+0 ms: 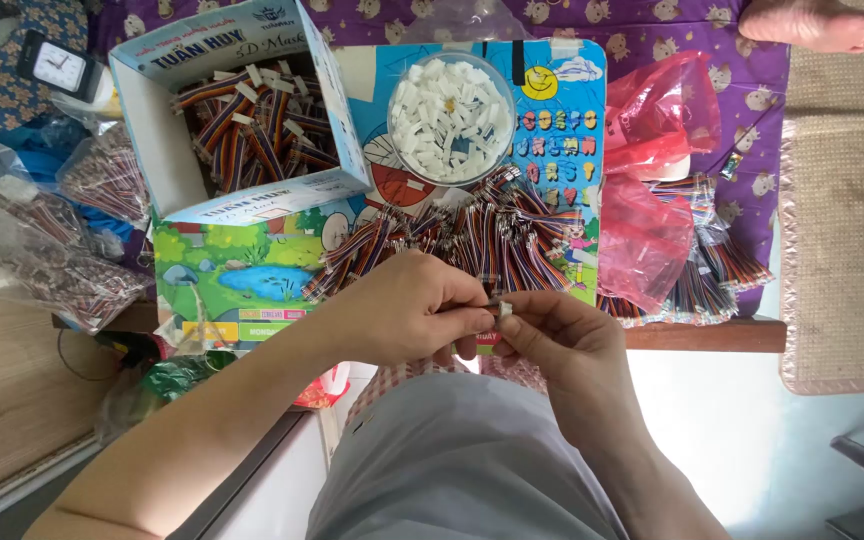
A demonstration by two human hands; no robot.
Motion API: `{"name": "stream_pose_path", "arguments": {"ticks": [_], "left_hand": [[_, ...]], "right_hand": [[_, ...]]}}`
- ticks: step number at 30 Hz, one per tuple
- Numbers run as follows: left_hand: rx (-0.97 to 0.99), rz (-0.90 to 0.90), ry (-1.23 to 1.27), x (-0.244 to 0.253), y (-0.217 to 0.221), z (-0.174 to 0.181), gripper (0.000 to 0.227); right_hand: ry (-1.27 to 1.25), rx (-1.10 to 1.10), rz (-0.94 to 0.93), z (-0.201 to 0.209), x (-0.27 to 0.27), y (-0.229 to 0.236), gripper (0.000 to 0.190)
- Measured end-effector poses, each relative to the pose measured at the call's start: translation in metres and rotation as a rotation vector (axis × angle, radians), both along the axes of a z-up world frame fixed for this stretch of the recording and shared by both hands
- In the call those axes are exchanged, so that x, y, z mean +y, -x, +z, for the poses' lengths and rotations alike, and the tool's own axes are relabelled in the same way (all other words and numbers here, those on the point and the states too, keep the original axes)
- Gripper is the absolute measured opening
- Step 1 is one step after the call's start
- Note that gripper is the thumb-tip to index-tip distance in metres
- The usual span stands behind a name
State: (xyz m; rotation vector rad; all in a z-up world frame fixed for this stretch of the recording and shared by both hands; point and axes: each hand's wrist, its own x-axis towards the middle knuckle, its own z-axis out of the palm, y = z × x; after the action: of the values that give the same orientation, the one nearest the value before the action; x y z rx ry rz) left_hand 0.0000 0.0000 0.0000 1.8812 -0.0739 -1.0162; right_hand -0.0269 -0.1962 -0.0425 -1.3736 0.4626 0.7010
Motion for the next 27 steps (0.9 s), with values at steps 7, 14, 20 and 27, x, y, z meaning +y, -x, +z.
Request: {"name": "stream_pose_path", "arguments": {"ticks": [7, 14, 20, 27], "left_hand": [[-0.168, -0.174, -0.236, 0.01, -0.002, -0.012, 0.024], [-0.163, -0.099, -0.091, 0.008, -0.001, -0.019, 0.026], [0.057, 0.043, -0.004, 0.021, 0.002, -0.015, 0.022], [-0.49, 0.633, -0.394, 0.126, -0.005, -0.033, 0.023]], "right_hand": [[0.004, -0.044, 0.048, 0.003, 0.003, -0.001, 0.017], [0.034, -0.027, 0.039, 0.002, 0.011, 0.003, 0.016], [-0.09, 0.06, 0.023, -0.016, 0.022, -0.001, 0.022], [0.42, -0.411, 0.501, -0.03, 0.029, -0.067, 0.027]]}}
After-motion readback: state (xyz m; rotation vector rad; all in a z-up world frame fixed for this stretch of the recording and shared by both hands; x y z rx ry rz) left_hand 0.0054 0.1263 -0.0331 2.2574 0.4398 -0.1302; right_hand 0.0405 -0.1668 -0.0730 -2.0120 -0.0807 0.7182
